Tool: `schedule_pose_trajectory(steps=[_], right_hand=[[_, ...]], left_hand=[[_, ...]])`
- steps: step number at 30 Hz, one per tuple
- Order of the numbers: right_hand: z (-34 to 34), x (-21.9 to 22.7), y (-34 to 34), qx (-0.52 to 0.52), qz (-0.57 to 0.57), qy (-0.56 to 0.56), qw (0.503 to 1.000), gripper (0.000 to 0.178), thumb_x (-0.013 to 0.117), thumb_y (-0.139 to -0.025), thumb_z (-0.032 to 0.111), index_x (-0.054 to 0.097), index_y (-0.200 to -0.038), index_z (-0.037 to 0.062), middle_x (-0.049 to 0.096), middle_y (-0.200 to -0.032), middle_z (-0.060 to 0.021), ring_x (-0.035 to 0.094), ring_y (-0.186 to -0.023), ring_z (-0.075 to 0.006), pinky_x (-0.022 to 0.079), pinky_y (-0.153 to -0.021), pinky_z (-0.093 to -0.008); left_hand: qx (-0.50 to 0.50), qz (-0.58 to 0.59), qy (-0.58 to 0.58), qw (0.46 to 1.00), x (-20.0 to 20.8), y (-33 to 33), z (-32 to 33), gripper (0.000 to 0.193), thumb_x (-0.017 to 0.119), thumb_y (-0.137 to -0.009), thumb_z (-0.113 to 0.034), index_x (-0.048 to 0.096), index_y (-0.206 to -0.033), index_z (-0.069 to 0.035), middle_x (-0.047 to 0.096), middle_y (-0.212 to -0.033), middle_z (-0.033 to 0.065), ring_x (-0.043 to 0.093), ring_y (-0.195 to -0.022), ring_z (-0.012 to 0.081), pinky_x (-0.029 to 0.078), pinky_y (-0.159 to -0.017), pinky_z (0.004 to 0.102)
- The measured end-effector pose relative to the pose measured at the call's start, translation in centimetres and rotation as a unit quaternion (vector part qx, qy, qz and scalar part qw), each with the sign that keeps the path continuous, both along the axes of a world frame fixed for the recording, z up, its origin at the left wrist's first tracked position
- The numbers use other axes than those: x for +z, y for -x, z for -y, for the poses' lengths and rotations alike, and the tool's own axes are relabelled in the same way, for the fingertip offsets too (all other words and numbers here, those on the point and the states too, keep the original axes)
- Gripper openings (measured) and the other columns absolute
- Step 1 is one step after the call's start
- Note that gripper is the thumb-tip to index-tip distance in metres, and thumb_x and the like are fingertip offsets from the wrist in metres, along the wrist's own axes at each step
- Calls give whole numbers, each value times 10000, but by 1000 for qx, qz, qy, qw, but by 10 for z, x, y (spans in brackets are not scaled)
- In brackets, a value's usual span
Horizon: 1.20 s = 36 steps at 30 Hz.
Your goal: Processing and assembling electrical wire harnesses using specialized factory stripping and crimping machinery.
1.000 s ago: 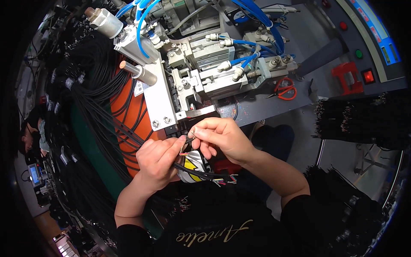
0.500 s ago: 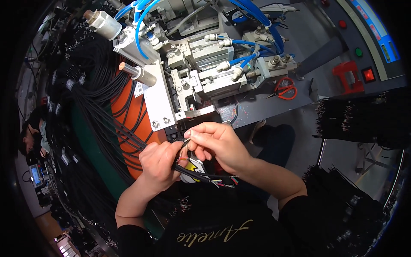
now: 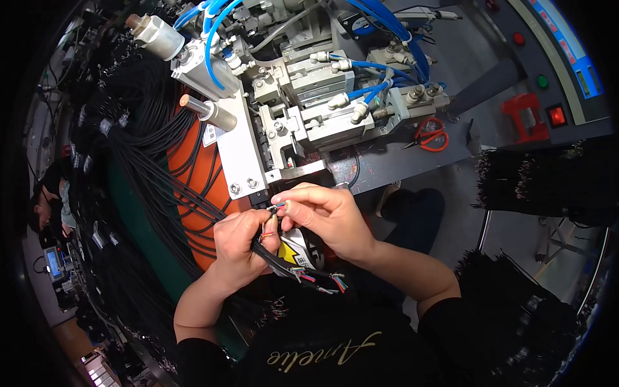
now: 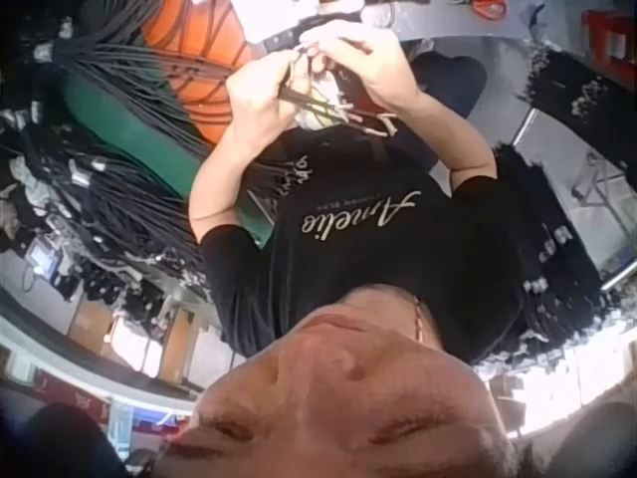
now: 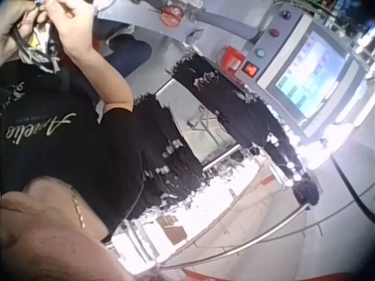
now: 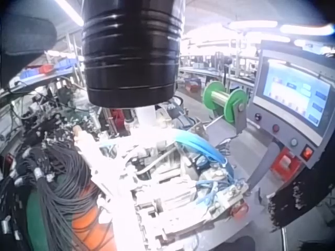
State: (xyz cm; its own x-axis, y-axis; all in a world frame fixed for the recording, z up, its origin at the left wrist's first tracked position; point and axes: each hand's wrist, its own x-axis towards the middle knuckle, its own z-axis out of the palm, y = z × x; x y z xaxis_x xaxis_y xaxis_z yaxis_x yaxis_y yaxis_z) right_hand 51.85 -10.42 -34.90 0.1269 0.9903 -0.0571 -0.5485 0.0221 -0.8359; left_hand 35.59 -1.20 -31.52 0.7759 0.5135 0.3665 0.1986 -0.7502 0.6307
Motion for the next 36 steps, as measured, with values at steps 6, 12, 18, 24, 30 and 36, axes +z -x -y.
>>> schedule_pose_trajectory(steps=[6, 12, 18, 24, 30, 36], right_hand=[[-5, 4, -13, 60, -11, 51, 997, 214, 587, -943, -8, 658, -1141, -43, 651, -985, -108, 642, -752, -128, 501, -648, -240], [-9, 5, -22, 14, 357, -68, 931, 124, 648, -880, 22, 679, -991, -23, 638, -849, -73, 621, -607, -130, 472, -518, -260], [-10, 16, -13, -66, 656, -120, 743, 49, 665, -813, 51, 629, -826, 21, 579, -767, -73, 587, -547, -216, 469, -487, -319], [-8, 10, -13, -73, 668, -100, 733, 59, 652, -810, 65, 604, -793, 36, 558, -745, -81, 578, -546, -259, 469, -487, -350], [-4, 2, -13, -82, 648, -106, 749, 57, 662, -810, 62, 617, -818, 28, 569, -753, -84, 581, -556, -262, 477, -503, -351], [-4, 1, -11, -104, 629, -113, 762, 61, 668, -797, 33, 629, -843, 20, 596, -781, -83, 596, -574, -257, 486, -517, -343]], left_hand=[[-11, -1, 148, 989, 5, 3, -5, 121, 701, -769, -30, 616, -854, -28, 611, -665, 86, 589, -518, 243, 435, -492, 338], [-54, -49, 49, 996, 7, 4, -1, 148, 693, -765, -48, 620, -892, -30, 572, -653, 66, 571, -517, 223, 437, -524, 325], [-27, -145, -124, 981, 6, 7, 11, 249, 698, -710, -47, 642, -952, -24, 550, -691, 48, 568, -562, 242, 478, -576, 344], [-18, -139, -114, 984, 5, 9, 4, 516, 673, -634, -35, 629, -1145, 21, 573, -933, 85, 581, -759, 238, 481, -684, 344], [-42, -144, -75, 986, 8, 10, 0, 584, 676, -580, -4, 623, -1161, 32, 566, -951, 99, 579, -787, 260, 485, -691, 360], [-48, -119, -39, 991, 6, 12, 0, 611, 667, -553, 20, 618, -1161, 43, 554, -924, 104, 573, -770, 273, 479, -675, 373]])
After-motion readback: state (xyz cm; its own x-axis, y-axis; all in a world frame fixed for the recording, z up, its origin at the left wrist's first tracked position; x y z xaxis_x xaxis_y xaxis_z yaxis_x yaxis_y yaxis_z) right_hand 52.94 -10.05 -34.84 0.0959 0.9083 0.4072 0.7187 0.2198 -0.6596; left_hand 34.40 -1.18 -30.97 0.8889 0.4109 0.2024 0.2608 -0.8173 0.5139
